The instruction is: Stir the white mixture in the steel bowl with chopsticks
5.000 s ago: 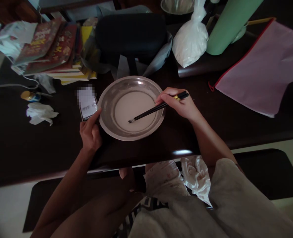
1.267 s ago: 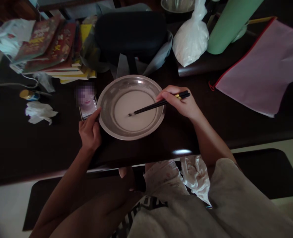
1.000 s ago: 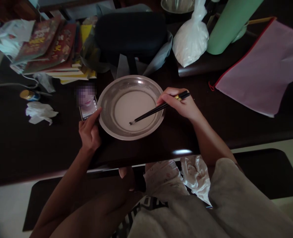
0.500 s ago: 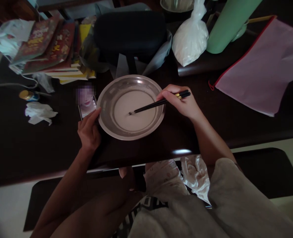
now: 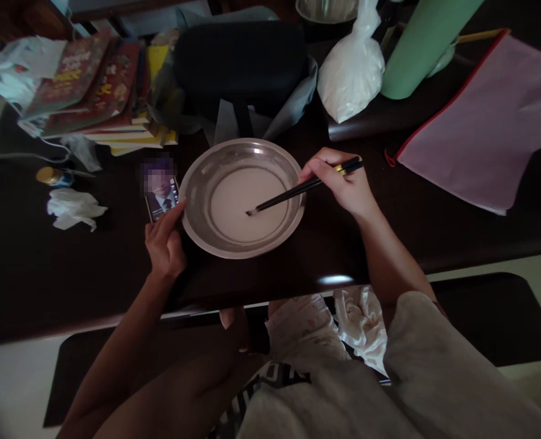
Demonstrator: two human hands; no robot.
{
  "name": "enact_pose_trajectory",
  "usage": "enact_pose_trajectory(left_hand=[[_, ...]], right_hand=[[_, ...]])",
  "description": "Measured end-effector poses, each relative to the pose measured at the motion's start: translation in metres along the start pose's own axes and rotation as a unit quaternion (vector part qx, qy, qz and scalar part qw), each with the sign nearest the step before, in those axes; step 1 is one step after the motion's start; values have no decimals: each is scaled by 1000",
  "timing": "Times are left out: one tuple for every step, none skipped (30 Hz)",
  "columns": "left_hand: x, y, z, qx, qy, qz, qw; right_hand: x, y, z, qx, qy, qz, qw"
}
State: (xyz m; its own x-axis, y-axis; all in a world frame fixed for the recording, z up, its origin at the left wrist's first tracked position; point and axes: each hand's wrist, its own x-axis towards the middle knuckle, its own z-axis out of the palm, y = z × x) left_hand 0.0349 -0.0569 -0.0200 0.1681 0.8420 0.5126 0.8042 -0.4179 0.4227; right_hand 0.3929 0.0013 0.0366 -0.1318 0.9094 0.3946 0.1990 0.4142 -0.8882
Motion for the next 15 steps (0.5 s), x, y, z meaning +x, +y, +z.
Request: enact_pose_trajectory(left_hand=[[0,0,0,-3,1,-3,1000],[0,0,0,-5,3,-5,1000],[0,0,0,-7,6,-5,1000],[0,0,0,-8,9,-3,1000],[0,0,1,-6,11,-1,1000],[0,0,1,-3,13,1,1000],[0,0,1,1,12,1,1000],[0,-1,1,6,10,-1,1000],[0,-1,1,10,6,-3,1000],[0,-1,1,12,5,-6,1000],[0,-2,1,12,4,-9,1000],[0,-2,1,10,5,-10,1000],[1,-3,2,7,8,-9,1000],[1,-4,2,5,11,-7,1000],[1,-4,2,6,14,-5,1000]], right_hand=[[0,0,0,6,-10,1,1000],[0,-1,1,7,-25,2,1000],[0,-1,2,5,-42,0,999],[0,-2,3,-1,-51,-1,999],[0,-2,3,-6,-50,-2,999],[0,-2,2,-9,-39,-2,999],[0,-1,1,-7,-16,0,1000],[0,0,0,0,10,-2,1000],[0,1,-1,13,26,-4,1000],[0,3,-1,27,30,-7,999],[0,4,-1,40,28,-7,999],[0,4,-1,47,10,-5,999],[0,4,0,51,-15,-2,999],[0,4,1,53,-38,0,998],[0,3,1,52,-54,0,997]])
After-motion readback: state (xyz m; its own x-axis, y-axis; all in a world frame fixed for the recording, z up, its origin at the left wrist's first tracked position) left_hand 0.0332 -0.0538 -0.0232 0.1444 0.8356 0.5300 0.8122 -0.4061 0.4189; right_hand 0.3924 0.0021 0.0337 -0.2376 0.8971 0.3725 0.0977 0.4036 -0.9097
